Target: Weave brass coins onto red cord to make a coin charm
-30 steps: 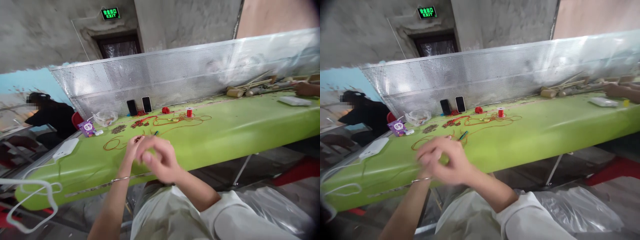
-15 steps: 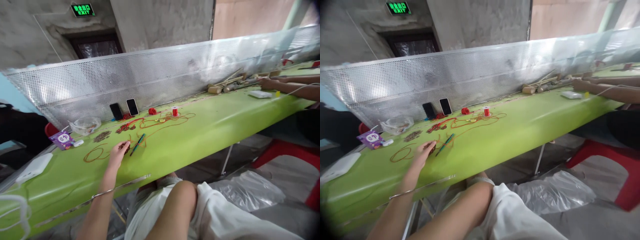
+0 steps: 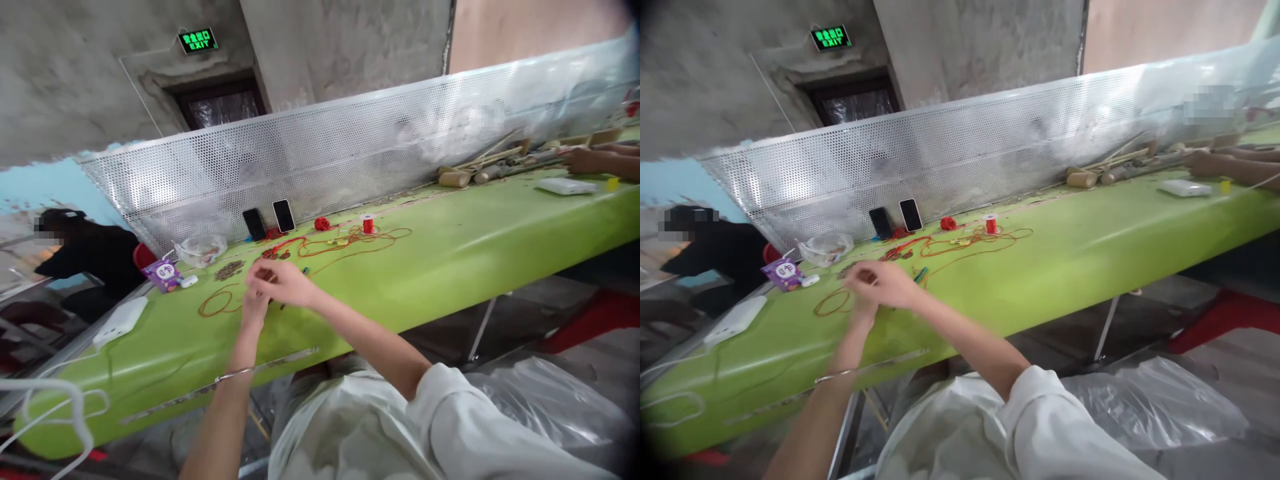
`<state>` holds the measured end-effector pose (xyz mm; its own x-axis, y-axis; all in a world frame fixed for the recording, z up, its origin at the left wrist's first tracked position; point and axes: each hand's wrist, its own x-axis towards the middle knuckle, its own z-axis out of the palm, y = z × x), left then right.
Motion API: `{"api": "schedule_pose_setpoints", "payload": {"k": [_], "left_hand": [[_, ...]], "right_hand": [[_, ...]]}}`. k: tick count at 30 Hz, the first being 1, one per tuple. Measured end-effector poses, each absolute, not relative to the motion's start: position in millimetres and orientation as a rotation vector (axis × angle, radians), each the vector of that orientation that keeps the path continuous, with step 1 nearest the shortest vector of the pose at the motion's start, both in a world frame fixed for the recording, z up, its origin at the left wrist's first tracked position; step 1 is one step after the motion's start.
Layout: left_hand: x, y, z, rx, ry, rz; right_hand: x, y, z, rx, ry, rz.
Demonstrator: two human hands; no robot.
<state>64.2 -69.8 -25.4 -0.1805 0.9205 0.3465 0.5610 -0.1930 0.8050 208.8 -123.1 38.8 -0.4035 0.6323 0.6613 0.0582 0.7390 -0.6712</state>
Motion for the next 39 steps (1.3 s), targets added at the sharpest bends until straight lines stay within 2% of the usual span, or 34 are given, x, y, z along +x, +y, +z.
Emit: {"api": "schedule_pose_setpoints", "payload": {"k": [2,6,20,28,39], "left_hand": [[63,-69,-27,1.7,1.57,1.343],[61,-68,-31,1.677,1.489,1.37],[68,-68,-32,1.655,1.378,1.452],[65,-61,-36,1.544,1.358,1.533],[71,-70,-31,1.565,1.242,1.458]], "right_hand": [[213,-90,27,-0.822,-1.88,0.604],[209,-48,-2,-0.992,-1.874,0.653],[207,-34,-25,-0.906,-1.648,1.086],[209,-33,-25,-0.848,-1.351,1.182],[212,-27,-26,-0.856,-1.106,1.22]]}}
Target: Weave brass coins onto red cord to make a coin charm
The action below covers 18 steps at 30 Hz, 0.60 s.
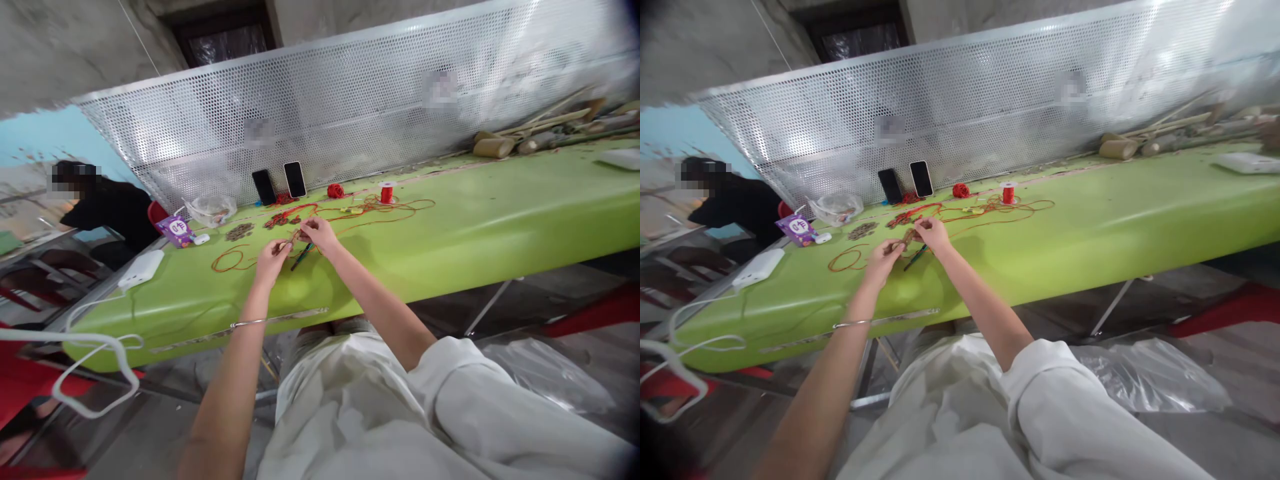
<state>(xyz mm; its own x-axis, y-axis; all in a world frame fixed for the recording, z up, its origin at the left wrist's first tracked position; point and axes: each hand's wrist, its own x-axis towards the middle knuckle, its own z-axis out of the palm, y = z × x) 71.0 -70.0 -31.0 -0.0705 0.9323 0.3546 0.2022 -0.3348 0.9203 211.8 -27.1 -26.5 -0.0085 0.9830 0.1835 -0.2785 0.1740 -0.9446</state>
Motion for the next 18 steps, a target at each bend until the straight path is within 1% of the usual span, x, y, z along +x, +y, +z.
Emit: {"api": "schedule_pose_setpoints", "payload": {"k": [12,18], "left_hand": [[67,-66,-32,1.427,1.174,1.615],[66,-66,-32,1.409,1.163,1.664]], "right_hand": [[214,-39,-20,-0.833,-1.362,1.21],[215,-46,-19,-0.801,-1.539,1.07]]}}
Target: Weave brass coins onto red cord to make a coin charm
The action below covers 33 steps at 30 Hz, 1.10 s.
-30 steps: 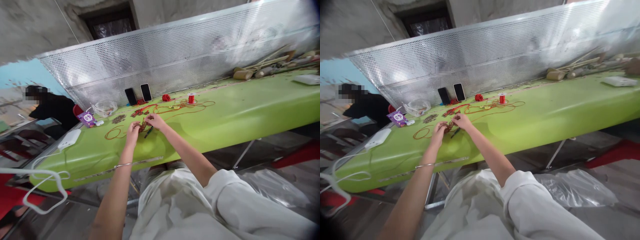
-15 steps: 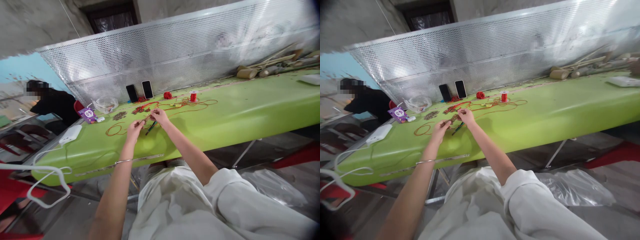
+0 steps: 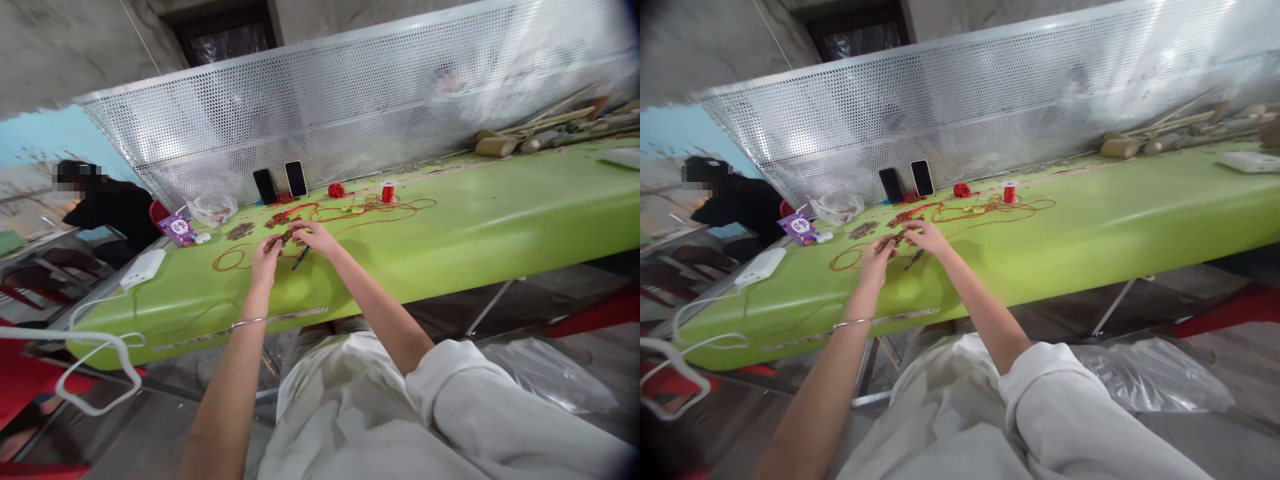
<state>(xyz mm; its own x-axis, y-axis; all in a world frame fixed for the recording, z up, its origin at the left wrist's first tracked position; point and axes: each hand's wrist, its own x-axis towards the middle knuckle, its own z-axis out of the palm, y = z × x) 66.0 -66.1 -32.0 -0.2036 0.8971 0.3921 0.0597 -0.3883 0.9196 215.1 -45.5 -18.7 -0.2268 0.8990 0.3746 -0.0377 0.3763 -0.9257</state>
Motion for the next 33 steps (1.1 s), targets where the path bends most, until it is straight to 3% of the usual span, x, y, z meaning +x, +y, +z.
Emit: {"api": "schedule_pose_setpoints", "payload": {"k": [12,33], "left_hand": [[63.6,-63.7,-35.7,1.393,1.196,1.736],[62.3,-62.2,-35.1,1.317,1.147,1.733]], "right_hand": [[219.1,-48.9,-21.5,-0.838,-1.751,0.651],[221.5,-49.9,-21.0,-0.896,-1.797,0.63]]}}
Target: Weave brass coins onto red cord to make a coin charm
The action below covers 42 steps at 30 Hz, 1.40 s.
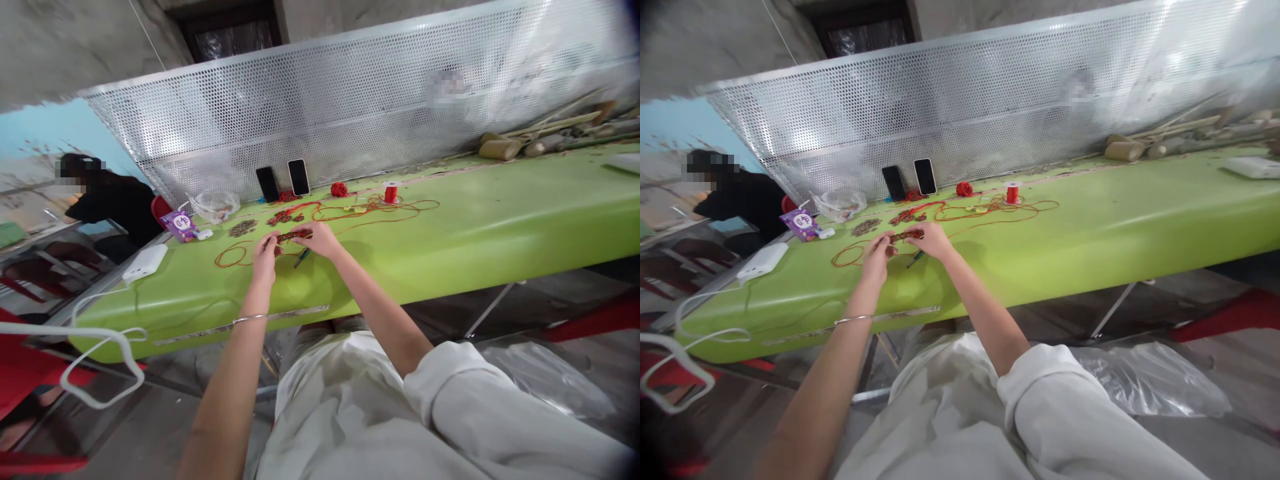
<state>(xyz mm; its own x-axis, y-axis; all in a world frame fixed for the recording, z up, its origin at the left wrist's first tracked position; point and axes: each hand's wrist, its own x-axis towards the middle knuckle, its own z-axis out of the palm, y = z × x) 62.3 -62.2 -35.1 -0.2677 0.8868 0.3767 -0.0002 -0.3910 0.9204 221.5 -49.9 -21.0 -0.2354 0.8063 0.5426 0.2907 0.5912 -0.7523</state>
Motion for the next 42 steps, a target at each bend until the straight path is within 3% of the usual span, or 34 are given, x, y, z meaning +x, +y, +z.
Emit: {"api": "schedule_pose_setpoints", "payload": {"k": [42], "left_hand": [[69,-79,-30,1.772,1.261,1.51]], "right_hand": [[231,-48,-20,-1.078,-1.698,0.763]]}}
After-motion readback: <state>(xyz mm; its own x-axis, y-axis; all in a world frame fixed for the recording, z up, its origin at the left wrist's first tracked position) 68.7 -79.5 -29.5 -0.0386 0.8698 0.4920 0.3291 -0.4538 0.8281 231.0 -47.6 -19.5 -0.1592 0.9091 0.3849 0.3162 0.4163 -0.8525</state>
